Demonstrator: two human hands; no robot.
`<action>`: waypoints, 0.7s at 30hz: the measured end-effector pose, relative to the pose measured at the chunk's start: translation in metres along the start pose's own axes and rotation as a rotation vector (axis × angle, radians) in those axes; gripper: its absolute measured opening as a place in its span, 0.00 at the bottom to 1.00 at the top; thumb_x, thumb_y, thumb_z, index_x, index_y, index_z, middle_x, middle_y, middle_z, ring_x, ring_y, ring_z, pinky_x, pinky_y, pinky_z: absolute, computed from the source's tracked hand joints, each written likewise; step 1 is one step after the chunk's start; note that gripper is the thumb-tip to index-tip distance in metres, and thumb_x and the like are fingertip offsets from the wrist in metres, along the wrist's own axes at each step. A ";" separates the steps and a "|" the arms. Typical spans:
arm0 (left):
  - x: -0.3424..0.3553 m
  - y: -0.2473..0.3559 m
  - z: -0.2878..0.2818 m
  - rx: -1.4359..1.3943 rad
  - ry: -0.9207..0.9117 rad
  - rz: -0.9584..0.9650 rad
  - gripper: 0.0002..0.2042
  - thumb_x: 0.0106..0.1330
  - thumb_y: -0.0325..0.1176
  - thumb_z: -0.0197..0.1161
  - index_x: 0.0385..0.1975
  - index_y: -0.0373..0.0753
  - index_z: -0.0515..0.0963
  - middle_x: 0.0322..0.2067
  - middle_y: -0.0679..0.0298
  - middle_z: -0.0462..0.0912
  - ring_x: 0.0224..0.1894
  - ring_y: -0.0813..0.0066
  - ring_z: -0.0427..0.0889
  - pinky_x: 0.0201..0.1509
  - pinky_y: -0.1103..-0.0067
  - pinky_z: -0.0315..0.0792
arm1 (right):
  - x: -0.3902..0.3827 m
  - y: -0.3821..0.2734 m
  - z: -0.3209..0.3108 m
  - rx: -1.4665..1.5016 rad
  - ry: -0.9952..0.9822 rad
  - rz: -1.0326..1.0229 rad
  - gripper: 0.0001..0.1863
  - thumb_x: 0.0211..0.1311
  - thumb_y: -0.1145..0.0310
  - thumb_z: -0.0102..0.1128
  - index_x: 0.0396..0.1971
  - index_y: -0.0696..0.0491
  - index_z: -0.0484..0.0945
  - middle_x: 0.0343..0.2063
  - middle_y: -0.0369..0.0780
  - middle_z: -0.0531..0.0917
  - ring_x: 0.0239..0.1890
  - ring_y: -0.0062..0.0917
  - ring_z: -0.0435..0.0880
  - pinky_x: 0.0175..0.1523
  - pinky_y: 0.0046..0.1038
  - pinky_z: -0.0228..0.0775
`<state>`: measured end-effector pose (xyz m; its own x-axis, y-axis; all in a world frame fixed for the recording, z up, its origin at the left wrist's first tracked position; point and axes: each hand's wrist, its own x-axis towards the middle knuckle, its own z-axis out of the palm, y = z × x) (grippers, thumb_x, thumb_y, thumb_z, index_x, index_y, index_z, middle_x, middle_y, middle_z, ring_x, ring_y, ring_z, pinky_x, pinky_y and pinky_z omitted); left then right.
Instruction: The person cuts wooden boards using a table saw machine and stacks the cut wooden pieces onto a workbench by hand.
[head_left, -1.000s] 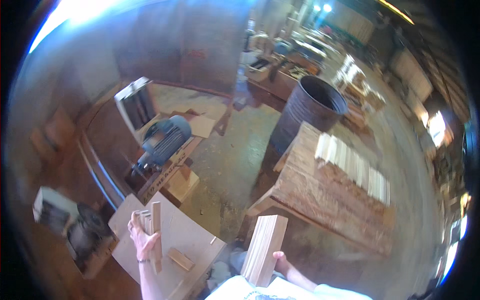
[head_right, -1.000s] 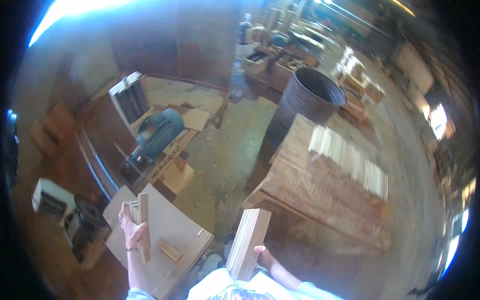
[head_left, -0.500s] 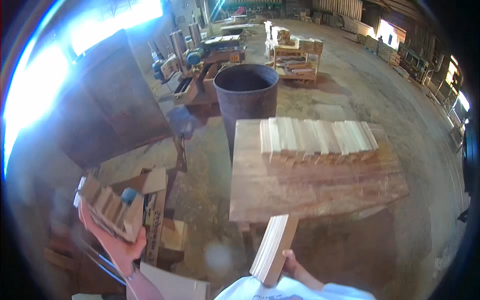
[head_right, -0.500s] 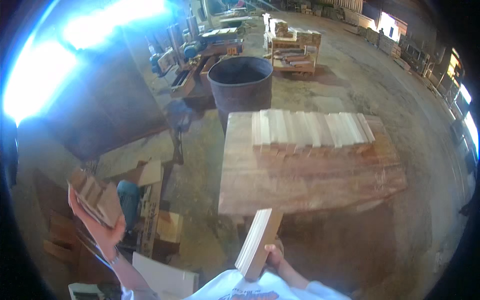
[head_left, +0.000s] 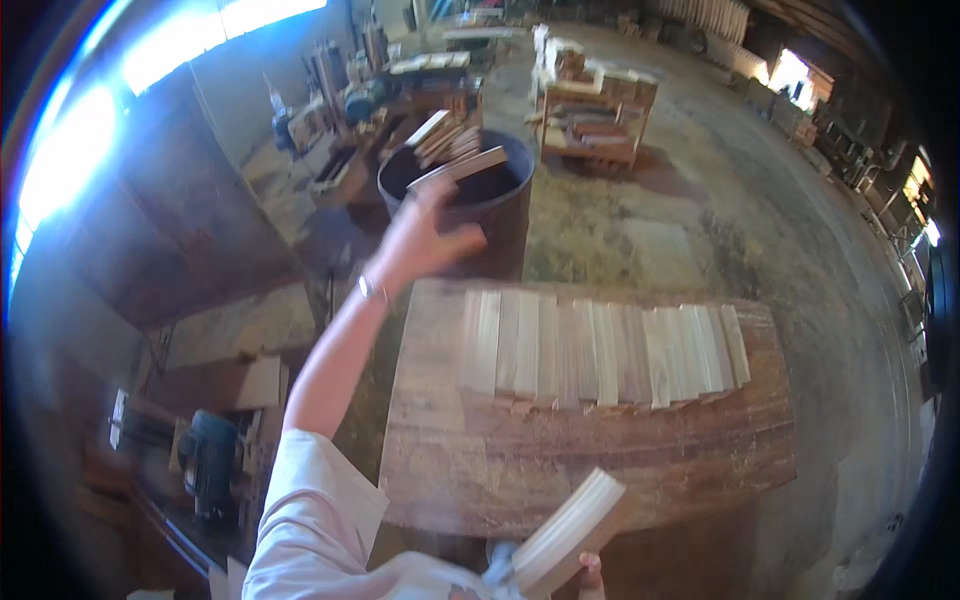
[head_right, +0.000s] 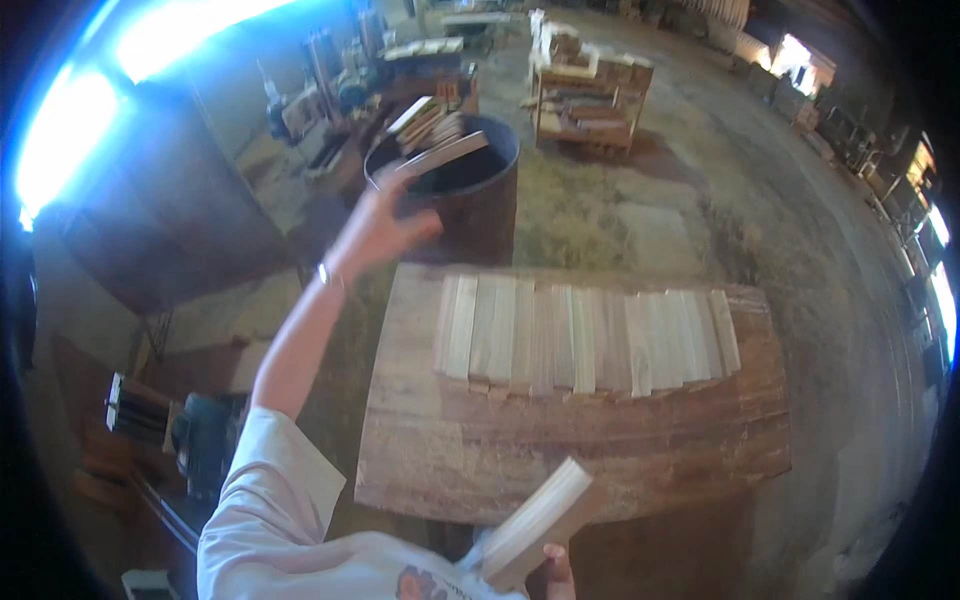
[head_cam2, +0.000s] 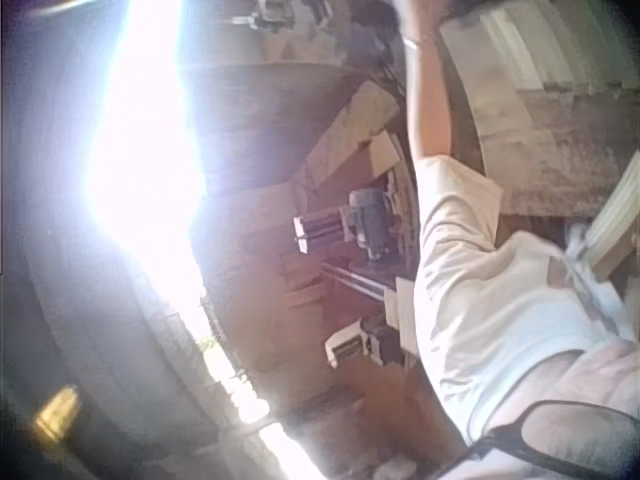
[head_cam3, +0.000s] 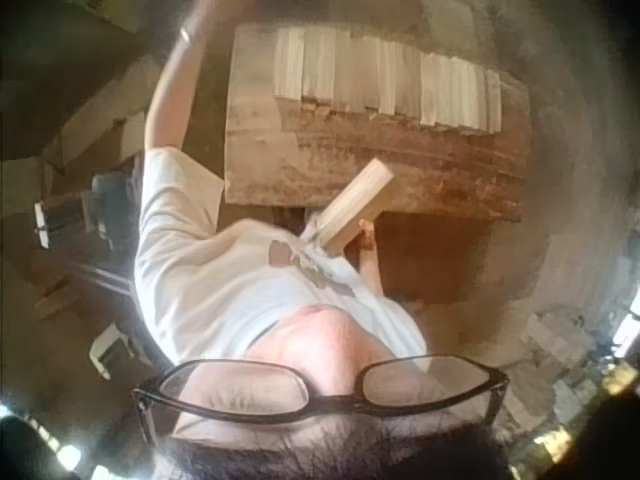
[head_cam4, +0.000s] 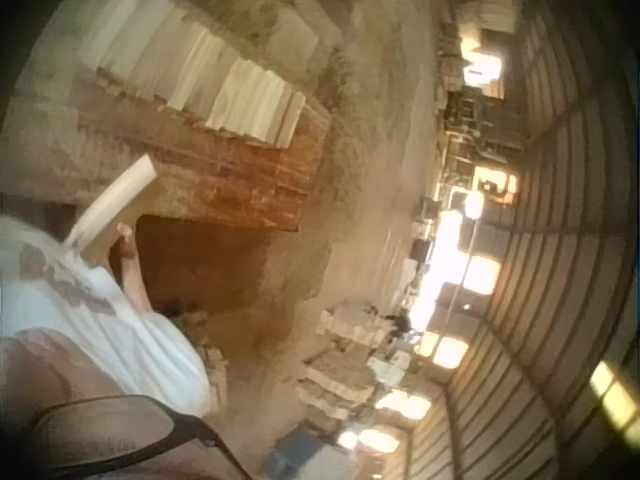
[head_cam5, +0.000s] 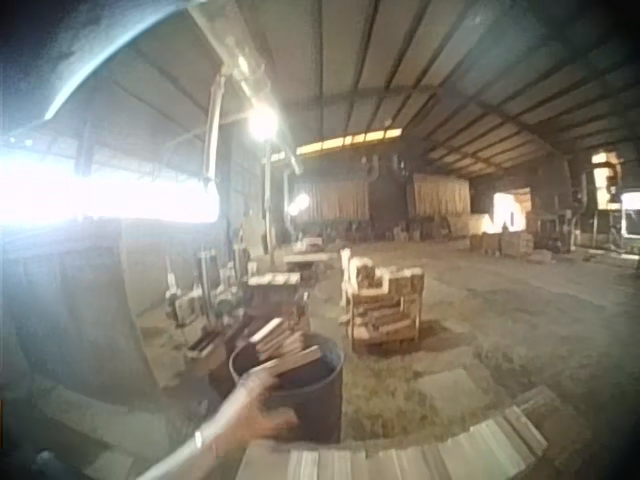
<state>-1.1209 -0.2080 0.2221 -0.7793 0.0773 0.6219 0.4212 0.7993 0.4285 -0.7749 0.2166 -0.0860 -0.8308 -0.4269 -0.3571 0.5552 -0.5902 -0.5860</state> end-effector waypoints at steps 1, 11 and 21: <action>-0.055 0.010 0.035 0.022 -0.162 0.184 0.36 0.50 0.51 0.75 0.55 0.34 0.74 0.58 0.47 0.74 0.61 0.49 0.72 0.63 0.67 0.68 | -0.010 -0.008 0.000 -0.002 0.012 0.018 0.44 0.47 0.49 0.62 0.62 0.61 0.65 0.54 0.50 0.77 0.55 0.40 0.78 0.60 0.39 0.72; -0.301 0.115 0.042 -1.024 -0.496 -0.760 0.66 0.41 0.54 0.81 0.73 0.34 0.40 0.72 0.46 0.47 0.74 0.52 0.50 0.74 0.61 0.51 | 0.113 -0.034 0.109 -0.620 -0.052 0.121 0.55 0.36 0.54 0.74 0.67 0.57 0.58 0.59 0.47 0.72 0.61 0.37 0.72 0.63 0.39 0.68; -0.267 -0.080 0.069 -1.064 -0.110 -1.123 0.46 0.56 0.43 0.64 0.73 0.38 0.47 0.66 0.50 0.61 0.65 0.63 0.66 0.68 0.70 0.61 | 0.329 0.016 0.275 -0.551 -0.009 0.219 0.39 0.69 0.47 0.48 0.71 0.56 0.51 0.67 0.44 0.63 0.68 0.31 0.62 0.72 0.32 0.50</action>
<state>-0.9785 -0.2521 -0.0233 -0.9187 -0.1714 -0.3559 -0.2957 -0.2990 0.9073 -1.0282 -0.1219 -0.0125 -0.6974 -0.5060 -0.5076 0.6096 -0.0462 -0.7914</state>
